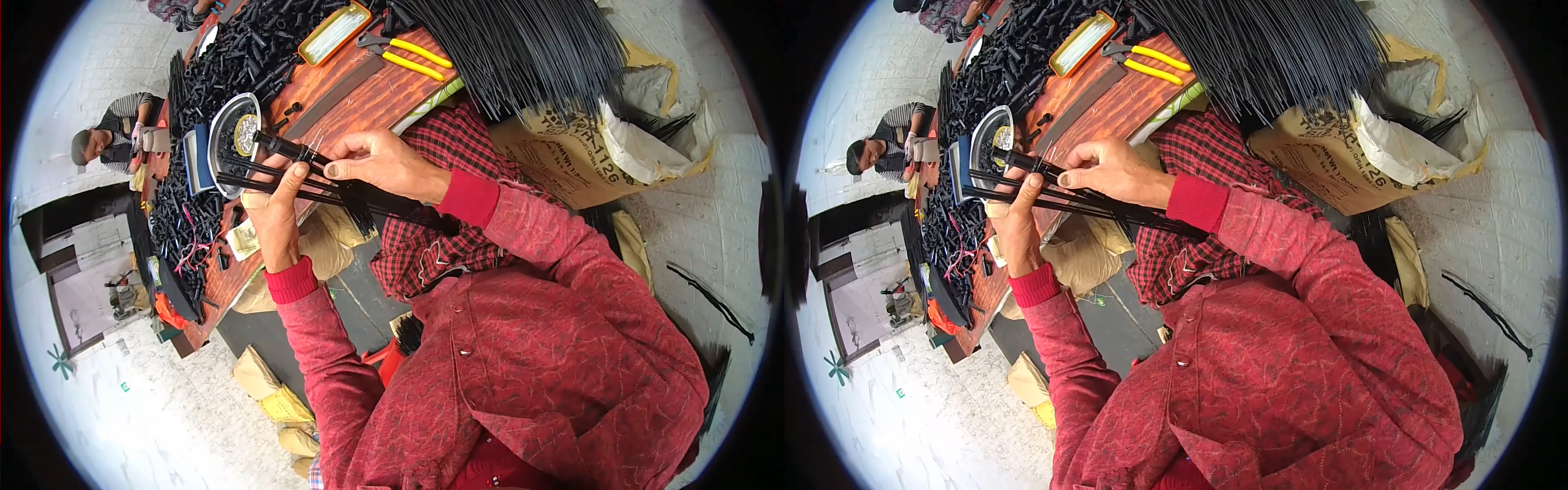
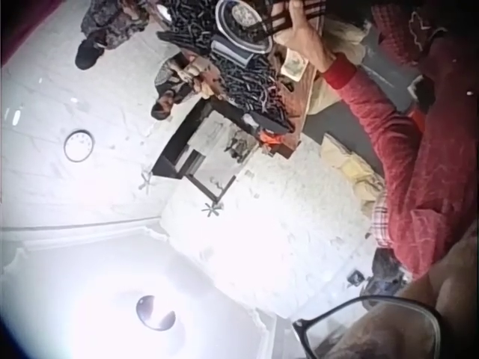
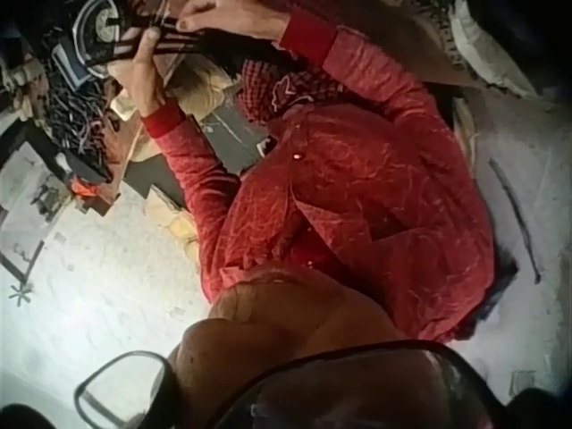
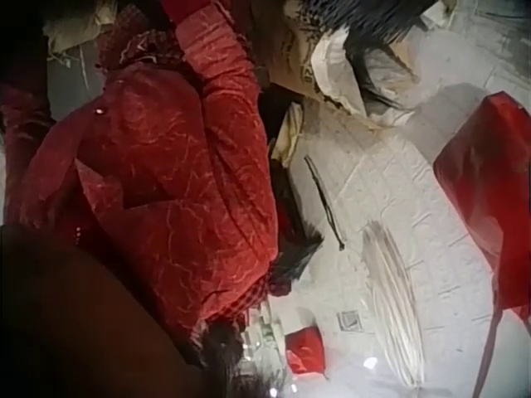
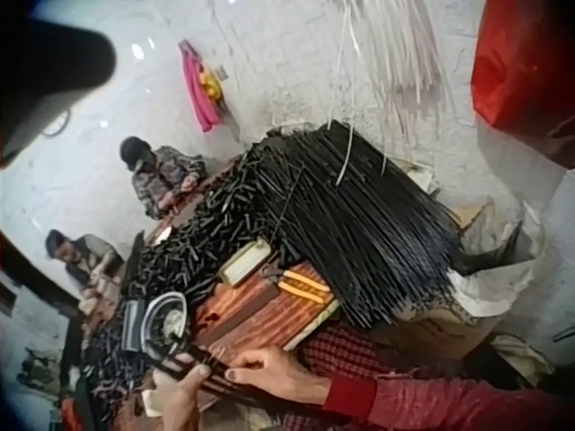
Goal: Manually threading black flexible tubes into a bundle for wiring assembly.
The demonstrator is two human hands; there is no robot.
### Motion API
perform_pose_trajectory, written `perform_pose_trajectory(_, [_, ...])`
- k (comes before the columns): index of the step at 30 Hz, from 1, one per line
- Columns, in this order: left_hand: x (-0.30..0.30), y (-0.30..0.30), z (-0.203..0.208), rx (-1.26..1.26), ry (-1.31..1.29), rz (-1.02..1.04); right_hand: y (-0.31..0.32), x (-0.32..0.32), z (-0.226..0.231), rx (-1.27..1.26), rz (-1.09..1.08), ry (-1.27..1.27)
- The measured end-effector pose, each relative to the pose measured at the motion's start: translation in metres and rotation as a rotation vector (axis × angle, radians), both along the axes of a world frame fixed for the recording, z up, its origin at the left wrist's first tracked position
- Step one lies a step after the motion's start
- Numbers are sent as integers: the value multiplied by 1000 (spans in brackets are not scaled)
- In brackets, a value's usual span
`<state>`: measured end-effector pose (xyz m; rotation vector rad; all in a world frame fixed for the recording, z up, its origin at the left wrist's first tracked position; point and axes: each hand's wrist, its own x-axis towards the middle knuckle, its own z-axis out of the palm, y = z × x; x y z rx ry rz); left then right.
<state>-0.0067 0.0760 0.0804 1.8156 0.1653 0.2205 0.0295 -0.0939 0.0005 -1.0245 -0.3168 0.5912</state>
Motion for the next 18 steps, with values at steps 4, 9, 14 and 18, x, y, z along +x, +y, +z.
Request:
perform_pose_trajectory(4, [0, -2, -2, -1, 16, 4, 0, 4, -3, -105, -70, -174])
perform_pose_trajectory(9, [-3, -5, -4, 43, -21, 26, 5, 6, -10, -139, -182, -246])
perform_pose_trajectory(14, [-4, -9, -3, 64, -3, 55, -1, 9, 0, -228, -173, -306])
perform_pose_trajectory(18, [-3, -12, -4, 34, -12, 86, -3, 11, 3, -273, -212, -394])
